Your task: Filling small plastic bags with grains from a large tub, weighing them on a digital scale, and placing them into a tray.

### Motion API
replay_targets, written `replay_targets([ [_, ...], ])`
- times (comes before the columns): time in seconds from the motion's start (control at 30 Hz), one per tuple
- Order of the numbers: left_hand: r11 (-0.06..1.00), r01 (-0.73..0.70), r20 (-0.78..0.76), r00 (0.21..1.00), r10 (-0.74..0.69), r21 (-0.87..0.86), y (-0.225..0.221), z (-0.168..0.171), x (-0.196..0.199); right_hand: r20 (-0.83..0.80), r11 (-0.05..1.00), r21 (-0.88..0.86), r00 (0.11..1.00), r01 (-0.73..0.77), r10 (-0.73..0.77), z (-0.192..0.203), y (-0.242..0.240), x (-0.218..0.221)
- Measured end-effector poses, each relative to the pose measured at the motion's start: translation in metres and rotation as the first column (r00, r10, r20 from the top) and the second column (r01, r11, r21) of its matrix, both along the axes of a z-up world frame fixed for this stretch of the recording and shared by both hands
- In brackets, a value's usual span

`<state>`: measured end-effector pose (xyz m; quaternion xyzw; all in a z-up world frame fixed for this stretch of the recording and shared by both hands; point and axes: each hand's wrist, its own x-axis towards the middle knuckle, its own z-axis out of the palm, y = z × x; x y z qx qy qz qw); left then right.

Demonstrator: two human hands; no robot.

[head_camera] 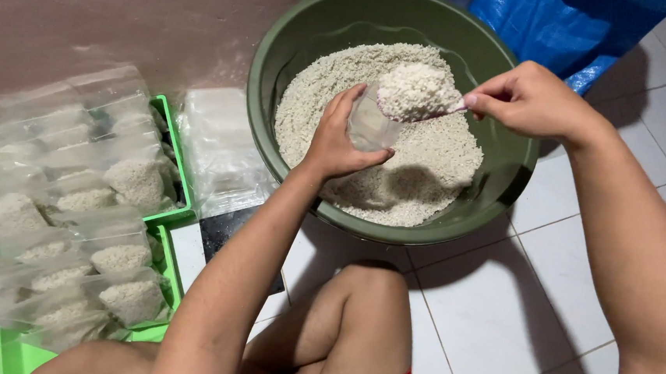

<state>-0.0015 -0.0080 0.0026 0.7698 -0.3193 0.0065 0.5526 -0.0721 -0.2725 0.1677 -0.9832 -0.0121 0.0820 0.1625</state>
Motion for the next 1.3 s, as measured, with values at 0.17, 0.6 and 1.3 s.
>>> replay_targets([
  [0.17, 1.000, 0.014, -0.030, 0.999, -0.015, -0.022, -0.001, -0.002, -0.003, -0.055, 0.994, -0.072, 0.996, -0.078, 0.074, -0.004, 0.020, 0.007],
  [0.6, 0.999, 0.032, 0.069, 0.997, -0.029, -0.038, -0.002, -0.012, 0.001, -0.308, 0.864, -0.504, 0.937, -0.011, -0.167, 0.052, 0.155, 0.006],
  [1.3, 1.000, -0.018, 0.076, 0.997, 0.018, -0.007, -0.003, -0.012, 0.003, -0.052, 0.707, -0.707, 0.998, -0.019, -0.024, 0.015, 0.180, 0.026],
])
